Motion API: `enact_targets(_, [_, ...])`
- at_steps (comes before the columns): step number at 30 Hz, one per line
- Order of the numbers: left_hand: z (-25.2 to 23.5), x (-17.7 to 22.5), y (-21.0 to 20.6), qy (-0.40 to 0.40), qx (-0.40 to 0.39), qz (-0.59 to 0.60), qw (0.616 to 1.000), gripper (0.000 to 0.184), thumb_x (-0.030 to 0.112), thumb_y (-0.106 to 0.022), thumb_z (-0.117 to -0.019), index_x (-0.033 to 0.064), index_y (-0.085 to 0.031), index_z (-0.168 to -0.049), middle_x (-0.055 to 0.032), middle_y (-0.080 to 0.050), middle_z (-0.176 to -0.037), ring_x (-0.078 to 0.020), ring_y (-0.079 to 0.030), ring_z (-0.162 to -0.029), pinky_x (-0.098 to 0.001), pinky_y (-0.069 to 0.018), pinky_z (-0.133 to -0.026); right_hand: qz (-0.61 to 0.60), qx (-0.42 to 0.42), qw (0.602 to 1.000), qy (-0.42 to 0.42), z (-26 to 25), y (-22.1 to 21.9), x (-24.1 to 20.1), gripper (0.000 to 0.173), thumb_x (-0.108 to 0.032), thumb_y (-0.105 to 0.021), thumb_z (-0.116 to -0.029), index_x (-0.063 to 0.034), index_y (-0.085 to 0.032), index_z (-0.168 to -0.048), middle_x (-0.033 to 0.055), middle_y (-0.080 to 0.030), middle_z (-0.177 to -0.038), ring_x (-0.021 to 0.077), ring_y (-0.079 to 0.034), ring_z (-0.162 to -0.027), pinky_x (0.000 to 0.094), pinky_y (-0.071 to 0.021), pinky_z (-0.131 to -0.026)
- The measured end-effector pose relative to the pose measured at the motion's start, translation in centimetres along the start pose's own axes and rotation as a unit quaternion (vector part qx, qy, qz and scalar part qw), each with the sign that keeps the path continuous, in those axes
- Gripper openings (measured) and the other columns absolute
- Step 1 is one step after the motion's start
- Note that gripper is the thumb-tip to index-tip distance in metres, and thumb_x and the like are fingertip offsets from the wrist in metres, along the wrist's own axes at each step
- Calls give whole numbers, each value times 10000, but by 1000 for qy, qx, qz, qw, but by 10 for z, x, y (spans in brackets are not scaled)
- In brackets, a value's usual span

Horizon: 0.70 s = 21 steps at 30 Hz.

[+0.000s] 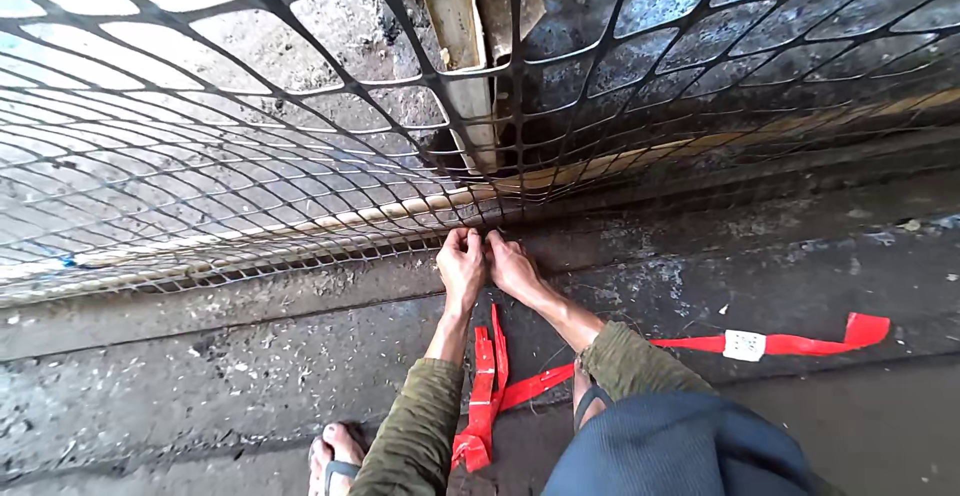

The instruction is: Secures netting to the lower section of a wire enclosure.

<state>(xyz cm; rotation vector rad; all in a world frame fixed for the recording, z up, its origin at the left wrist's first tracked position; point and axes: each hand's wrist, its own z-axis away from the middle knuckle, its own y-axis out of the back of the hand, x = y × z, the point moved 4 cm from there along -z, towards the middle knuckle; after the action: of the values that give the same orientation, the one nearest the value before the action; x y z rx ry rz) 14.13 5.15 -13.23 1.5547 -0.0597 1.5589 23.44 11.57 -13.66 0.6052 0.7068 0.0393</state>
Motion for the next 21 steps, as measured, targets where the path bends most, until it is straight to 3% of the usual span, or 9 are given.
enact_targets(2, [4,-2,-2,-11,-1,11,1000,201,174,-570,-1008,27,-698,-960,-8,-640,-726,-74,-605,-654,-298,-519,-671,-38,13,999,3,-5,0,1,354,-163,-478,-1064,-69,-552,-1398,196,-693,-1221,349,-659,-1189,520,-511,-1026])
enact_targets(7, [15,-5,-2,-25,-1,37,999,191,144,-560,-1004,9,-690,-969,10,-620,-716,-27,-565,-629,-236,-493,-638,-167,-4,986,-10,-7,6,11,379,-268,-402,-1120,-44,-614,-1340,187,-671,-1284,295,-634,-1222,477,-473,-1075])
enact_targets(9, [15,-6,0,-27,2,42,999,190,138,-551,-1007,11,-684,-958,19,-604,-702,-21,-550,-616,-230,-482,-623,-253,-19,967,-24,-6,-3,20,397,-294,-387,-1121,-57,-624,-1335,147,-681,-1165,226,-669,-995,412,-545,-891])
enact_targets(11, [14,-6,0,-31,-6,37,999,190,150,-548,-1010,20,-676,-954,28,-591,-691,-23,-545,-609,-234,-481,-619,-365,-32,929,-53,-1,-7,20,420,-360,-396,-1124,-61,-630,-1304,77,-584,-920,144,-512,-674,316,-456,-613])
enact_targets(13, [14,-8,-1,-39,-11,28,999,194,162,-552,-1004,23,-675,-947,28,-583,-682,-29,-541,-606,-242,-476,-618,-458,-41,885,-70,-3,-5,15,387,-410,-468,-1098,-70,-643,-1155,-16,-464,-709,66,-375,-511,235,-334,-472])
enact_targets(16, [13,-12,-1,-77,-7,16,997,202,160,-557,-995,16,-686,-935,21,-610,-693,-20,-562,-616,-228,-491,-621,-501,-54,862,-65,-17,1,8,308,-362,-582,-1059,-62,-648,-1047,-31,-497,-671,34,-373,-489,205,-305,-451])
enact_targets(18, [13,-13,-3,-90,-11,7,996,209,161,-552,-990,15,-692,-938,13,-619,-710,-24,-568,-627,-228,-491,-628,-495,-48,865,-74,-23,3,8,259,-304,-637,-1034,-47,-660,-1055,-8,-541,-725,40,-397,-522,209,-321,-477])
enact_targets(21, [13,-19,-1,-67,-24,51,996,218,157,-560,-1015,5,-714,-985,4,-671,-767,-10,-605,-674,-209,-518,-670,-488,-31,869,-81,-25,3,8,244,-281,-657,-1023,-37,-658,-1037,-22,-491,-693,40,-366,-513,212,-310,-477])
